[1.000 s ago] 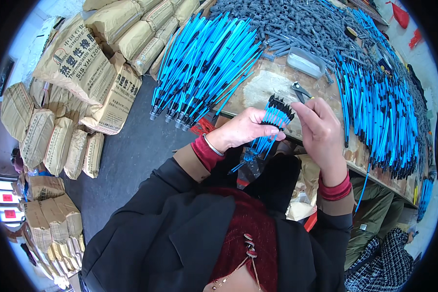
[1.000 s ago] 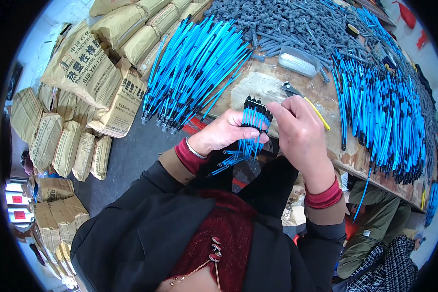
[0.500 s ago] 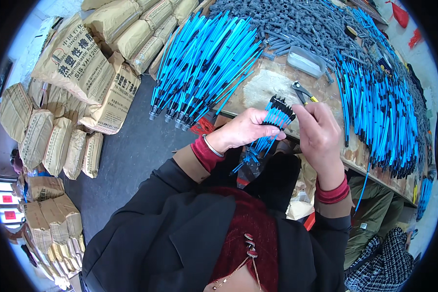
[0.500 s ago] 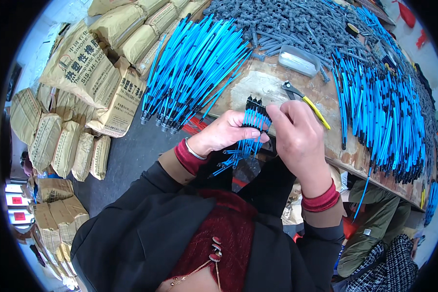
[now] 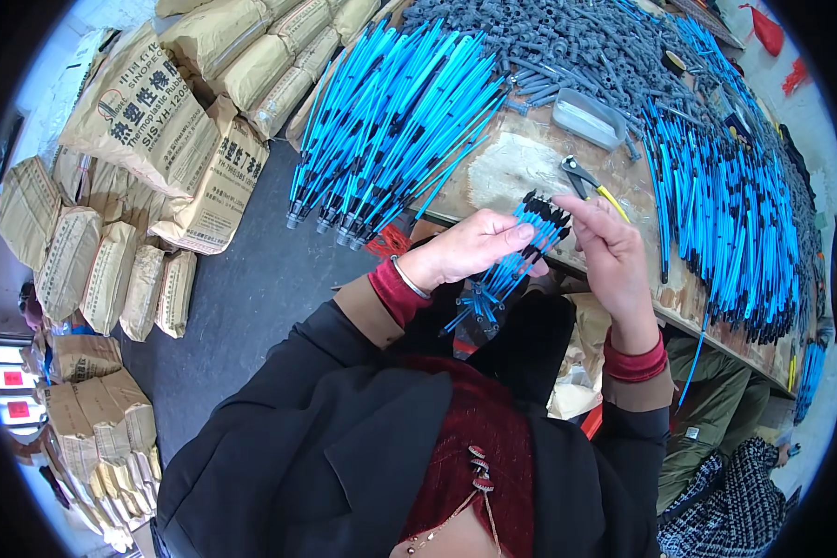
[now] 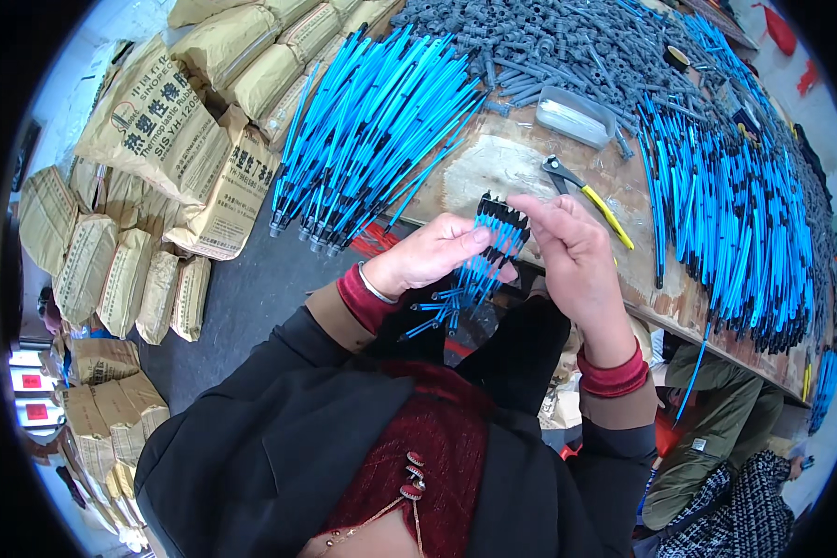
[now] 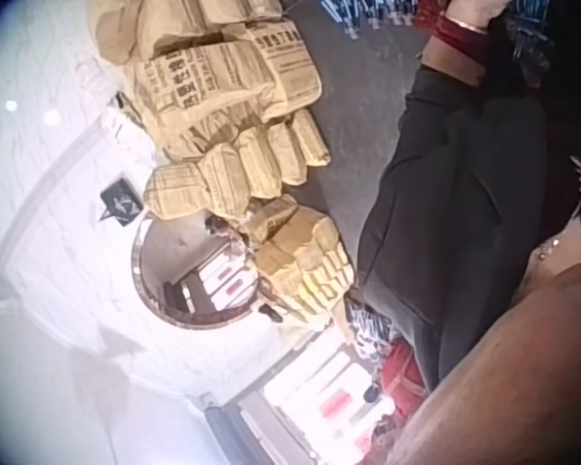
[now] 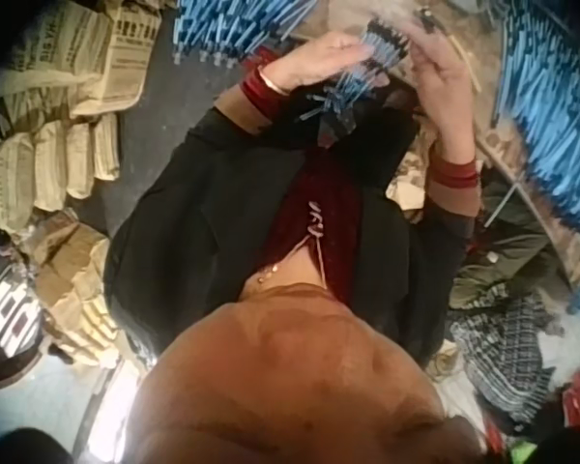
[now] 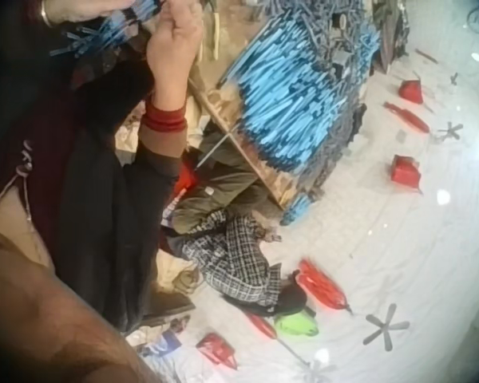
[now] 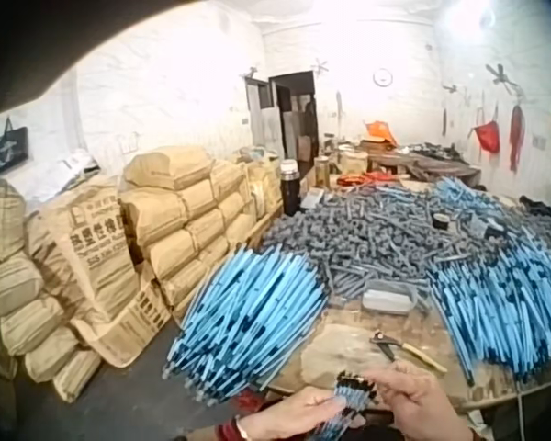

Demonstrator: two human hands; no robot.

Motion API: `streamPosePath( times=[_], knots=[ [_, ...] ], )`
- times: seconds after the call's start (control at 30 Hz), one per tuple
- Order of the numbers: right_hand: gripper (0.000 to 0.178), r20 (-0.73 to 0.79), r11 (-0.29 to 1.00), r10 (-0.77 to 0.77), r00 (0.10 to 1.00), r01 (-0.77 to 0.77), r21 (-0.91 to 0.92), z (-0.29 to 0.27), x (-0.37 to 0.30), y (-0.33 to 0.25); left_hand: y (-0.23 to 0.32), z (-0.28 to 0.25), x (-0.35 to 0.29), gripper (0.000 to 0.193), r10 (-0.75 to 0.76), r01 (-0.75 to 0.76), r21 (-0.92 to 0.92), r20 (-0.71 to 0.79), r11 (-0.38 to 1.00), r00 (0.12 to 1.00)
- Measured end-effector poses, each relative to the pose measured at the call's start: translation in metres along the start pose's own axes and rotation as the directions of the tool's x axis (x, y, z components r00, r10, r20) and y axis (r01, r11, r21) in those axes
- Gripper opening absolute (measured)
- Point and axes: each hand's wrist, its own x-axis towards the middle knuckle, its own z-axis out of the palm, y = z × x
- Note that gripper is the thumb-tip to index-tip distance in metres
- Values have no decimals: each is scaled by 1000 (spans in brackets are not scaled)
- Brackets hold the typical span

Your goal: The person inserts blue wires into black plastic connectors by hand, using pliers to aid in the insertion.

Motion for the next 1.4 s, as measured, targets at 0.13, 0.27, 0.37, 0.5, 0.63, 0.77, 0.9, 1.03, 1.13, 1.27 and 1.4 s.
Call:
streamPosePath(
  times=[0.13, 0.27, 0.37, 0.5, 0.63, 0.77, 0.9, 1.03, 1.13, 1.27, 1.4],
  knots=[
    [23, 104, 999, -10, 995, 15, -47, -6, 4, -1, 0, -2, -1, 43, 5, -5, -27, 27, 1000, 1000],
    [24, 89, 968, -166, 982, 179, -175, -7, 7, -3, 0, -4, 0, 45, 5, -5, -8, 46, 1000, 999],
    [25, 86, 943, -224, 971, 238, -230, -5, 7, -5, 2, -5, -1, 45, -16, 17, -16, 61, 1000, 998],
    [25, 121, 979, -152, 981, 166, -119, -8, 8, -9, 6, -3, -3, 45, -8, 8, 4, 106, 1000, 994],
    [27, 112, 965, -184, 977, 201, -170, -9, 8, -9, 6, -3, -1, 44, -15, 15, 3, 135, 1000, 991],
    [30, 80, 916, -234, 969, 247, -317, -7, 7, -11, 4, -3, 0, 40, 38, -41, 20, 114, 999, 993],
    [32, 75, 906, -229, 971, 241, -347, -9, 3, -13, 1, -4, 1, 36, 8, -12, 55, 83, 998, 997],
    [32, 73, 904, -217, 973, 229, -362, -10, 3, -14, 1, -3, 1, 32, 3, -8, 75, 75, 997, 997],
    [31, 74, 908, -221, 972, 233, -348, -10, 3, -15, 3, -1, 2, 29, 10, -15, 60, 84, 998, 996],
    [32, 98, 916, -217, 971, 238, -323, -9, 2, -15, 8, 5, 1, 22, -10, 11, -15, 55, 1000, 998],
    [38, 35, 941, -215, 976, 217, -258, -2, 4, -23, 5, 7, 3, 19, 43, -49, 215, 34, 975, 999]
  ],
)
